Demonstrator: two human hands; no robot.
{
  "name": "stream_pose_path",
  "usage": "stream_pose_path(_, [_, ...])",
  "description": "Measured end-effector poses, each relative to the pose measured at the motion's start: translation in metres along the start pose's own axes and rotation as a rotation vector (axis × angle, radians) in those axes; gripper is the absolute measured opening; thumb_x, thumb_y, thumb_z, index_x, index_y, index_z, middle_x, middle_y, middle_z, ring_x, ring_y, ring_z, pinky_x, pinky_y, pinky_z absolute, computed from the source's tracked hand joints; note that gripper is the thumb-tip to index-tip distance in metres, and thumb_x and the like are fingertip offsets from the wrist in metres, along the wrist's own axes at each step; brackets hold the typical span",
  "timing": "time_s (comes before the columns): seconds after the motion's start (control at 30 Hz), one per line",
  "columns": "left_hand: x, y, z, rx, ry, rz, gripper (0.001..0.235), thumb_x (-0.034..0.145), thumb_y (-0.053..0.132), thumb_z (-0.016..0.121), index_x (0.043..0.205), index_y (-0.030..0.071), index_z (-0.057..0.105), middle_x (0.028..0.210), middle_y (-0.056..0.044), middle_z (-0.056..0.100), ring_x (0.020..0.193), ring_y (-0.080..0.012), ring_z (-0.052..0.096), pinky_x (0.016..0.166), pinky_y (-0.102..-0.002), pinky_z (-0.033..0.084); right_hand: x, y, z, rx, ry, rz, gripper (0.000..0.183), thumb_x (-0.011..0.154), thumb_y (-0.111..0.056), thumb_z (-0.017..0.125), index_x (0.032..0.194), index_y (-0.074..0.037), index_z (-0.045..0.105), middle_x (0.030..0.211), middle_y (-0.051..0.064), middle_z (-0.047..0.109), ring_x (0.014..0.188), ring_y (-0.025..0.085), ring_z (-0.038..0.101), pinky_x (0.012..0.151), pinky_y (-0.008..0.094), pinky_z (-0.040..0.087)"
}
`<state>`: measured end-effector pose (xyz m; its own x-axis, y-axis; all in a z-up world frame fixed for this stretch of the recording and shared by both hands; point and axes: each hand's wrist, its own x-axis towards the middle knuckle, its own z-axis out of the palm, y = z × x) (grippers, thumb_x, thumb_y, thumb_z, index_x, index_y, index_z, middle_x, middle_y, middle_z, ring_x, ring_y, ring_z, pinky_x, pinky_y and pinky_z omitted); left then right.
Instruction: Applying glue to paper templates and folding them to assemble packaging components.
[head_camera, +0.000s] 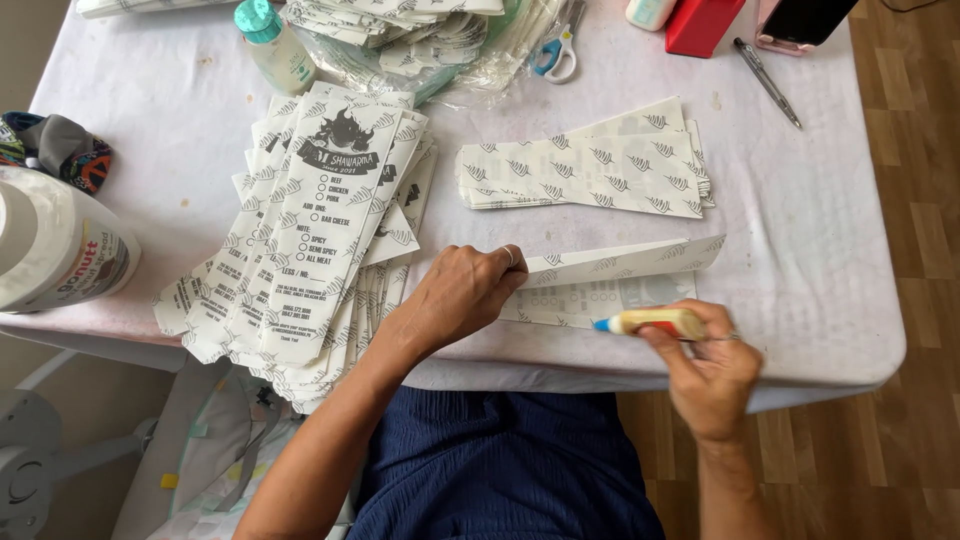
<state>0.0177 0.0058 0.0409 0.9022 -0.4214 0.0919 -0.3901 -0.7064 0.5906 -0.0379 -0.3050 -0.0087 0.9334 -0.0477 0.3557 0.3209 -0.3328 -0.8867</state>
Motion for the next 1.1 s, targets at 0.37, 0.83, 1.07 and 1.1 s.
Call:
stream_pose_path(0.37, [0.001,-0.017,0.015,0.007,0.062,0.057,0.017,0.1,0.019,0.057,0.094,0.008,0.067,0.061,-0.015,0.064,0.057,-0.0473,0.057,0.055,-0.05,0.043,-0.01,0.006,-0.079,0.037,0.261,0.069,0.026,0.101,0.015,0.072,0.117,0.009,0.052,0.098,0.026,0.062,0.092,0.041,0.072,0.092,0.051,0.069])
stream_pose_path(0.83, [0.015,-0.016,-0.009,-0.211,-0.038,-0.082,0.012,0.093,0.014,0.068,0.092,0.003,0.074,0.061,-0.014,0.072,0.059,-0.0332,0.075,0.069,-0.044,0.059,-0.015,0.012,0.038,0.174,0.163,0.062,0.033,0.081,0.009,0.082,0.107,0.006,0.062,0.089,0.021,0.072,0.087,0.023,0.072,0.081,0.039,0.061])
stream_pose_path(1.07, [0.02,-0.025,-0.008,-0.301,-0.072,-0.118,0.014,0.093,0.015,0.067,0.094,0.003,0.076,0.066,-0.015,0.074,0.066,-0.0353,0.076,0.073,-0.047,0.058,-0.002,-0.033,0.119,0.192,0.007,-0.06,0.023,0.08,0.005,0.084,0.095,0.006,0.066,0.083,0.02,0.077,0.084,0.023,0.076,0.074,0.037,0.06])
stream_pose_path(1.1, [0.02,-0.026,-0.006,-0.312,-0.08,-0.115,0.015,0.092,0.016,0.067,0.094,0.004,0.075,0.065,-0.014,0.073,0.067,-0.0365,0.075,0.073,-0.048,0.057,-0.002,-0.036,0.128,0.188,-0.005,-0.087,0.023,0.08,0.004,0.085,0.095,0.006,0.067,0.081,0.02,0.076,0.083,0.023,0.077,0.072,0.037,0.06])
